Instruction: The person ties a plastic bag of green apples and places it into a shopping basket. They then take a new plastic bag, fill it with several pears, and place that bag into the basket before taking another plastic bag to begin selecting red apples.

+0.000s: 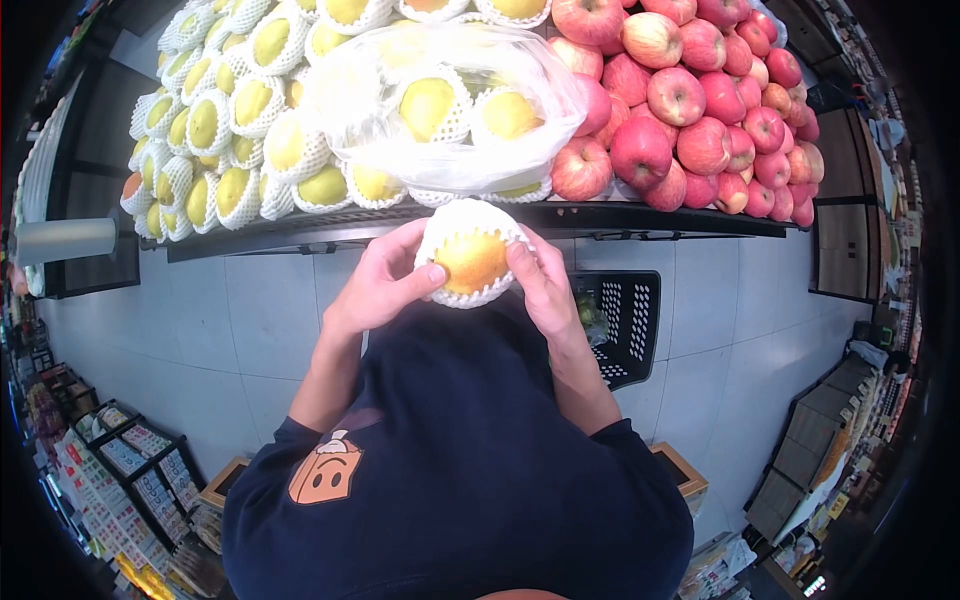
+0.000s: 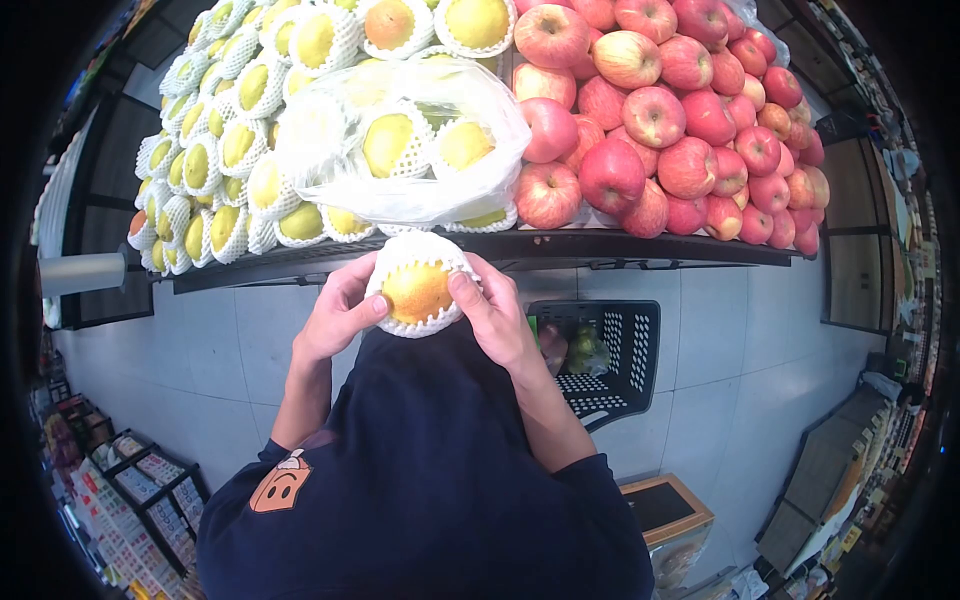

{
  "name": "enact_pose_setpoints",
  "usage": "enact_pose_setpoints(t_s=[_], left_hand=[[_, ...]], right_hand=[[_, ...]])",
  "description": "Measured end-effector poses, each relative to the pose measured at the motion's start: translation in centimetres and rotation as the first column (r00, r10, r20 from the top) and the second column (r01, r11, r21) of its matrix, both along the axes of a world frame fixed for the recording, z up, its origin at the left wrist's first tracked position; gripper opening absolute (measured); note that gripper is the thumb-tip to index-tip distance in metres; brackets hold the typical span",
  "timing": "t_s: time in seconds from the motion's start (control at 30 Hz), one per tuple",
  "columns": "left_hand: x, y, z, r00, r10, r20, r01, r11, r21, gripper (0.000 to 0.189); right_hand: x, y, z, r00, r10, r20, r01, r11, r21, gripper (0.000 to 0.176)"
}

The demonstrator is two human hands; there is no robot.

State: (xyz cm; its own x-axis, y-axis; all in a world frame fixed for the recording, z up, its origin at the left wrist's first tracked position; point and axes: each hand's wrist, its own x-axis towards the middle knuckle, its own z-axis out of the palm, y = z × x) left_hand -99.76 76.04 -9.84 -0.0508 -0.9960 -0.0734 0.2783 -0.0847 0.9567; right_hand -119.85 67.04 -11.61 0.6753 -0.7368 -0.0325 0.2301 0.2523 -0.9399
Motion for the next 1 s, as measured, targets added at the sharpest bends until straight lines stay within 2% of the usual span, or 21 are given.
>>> enact_pose_setpoints(t_s=[0.13, 0.23, 0.33, 0.43, 0.63, 0.7, 0.8, 0.9, 1.0], left_hand=[[0.1, 0.2, 0.0, 0.999, 0.001, 0.036, -0.004, 0.997, 0.072, 0.066], [0.2, 0.1, 0.1, 0.999, -0.011, 0.034, 0.008, 0.997, 0.083, 0.067], [0.0, 0.0, 0.0, 1.0, -0.008, -0.015, 0.008, 1.0, 0.009, 0.052], [0.0, -0.1, 0.0, 1.0, -0.006, -0.019, 0.006, 1.0, 0.0, 0.052], [-0.2, -0.2, 0.2, 0.997, -0.003, -0.076, 0.002, 1.0, -0.018, 0.06], [-0.2, -0.2, 0.6, 0.999, -0.032, -0.033, 0.031, 0.999, -0.009, 0.066], [-0.5, -0.3, 0.9, 1.0, -0.003, 0.023, 0.003, 1.0, -0.006, 0.073], [-1.2, -0.4, 0.9, 0.99, 0.101, 0.093, -0.1, 0.995, -0.021, 0.079], [-1.7, -0.6, 1.0, 0.946, 0.224, 0.236, -0.204, 0.973, -0.105, 0.078]], right_hand=[[0.0, 0.0, 0.2, 1.0, -0.001, 0.008, 0.001, 1.0, 0.01, 0.054], [0.0, 0.0, 0.2, 1.0, 0.001, 0.01, -0.001, 1.0, 0.014, 0.054], [0.0, 0.0, 0.0, 1.0, 0.004, 0.009, -0.004, 1.0, 0.012, 0.053], [0.0, -0.1, -0.1, 1.0, 0.01, 0.012, -0.01, 1.0, 0.02, 0.053], [0.0, -0.1, -0.1, 1.0, 0.008, 0.007, -0.008, 1.0, 0.003, 0.051], [-0.1, -0.2, -0.1, 1.0, 0.007, 0.008, -0.007, 1.0, -0.013, 0.049], [0.0, -0.2, -0.3, 1.0, 0.002, 0.003, -0.002, 1.0, -0.029, 0.056], [0.2, -0.2, 0.3, 0.997, 0.006, 0.077, -0.001, 0.997, -0.074, 0.073], [0.5, 0.2, 0.2, 0.992, -0.065, 0.104, 0.064, 0.998, 0.014, 0.092]])
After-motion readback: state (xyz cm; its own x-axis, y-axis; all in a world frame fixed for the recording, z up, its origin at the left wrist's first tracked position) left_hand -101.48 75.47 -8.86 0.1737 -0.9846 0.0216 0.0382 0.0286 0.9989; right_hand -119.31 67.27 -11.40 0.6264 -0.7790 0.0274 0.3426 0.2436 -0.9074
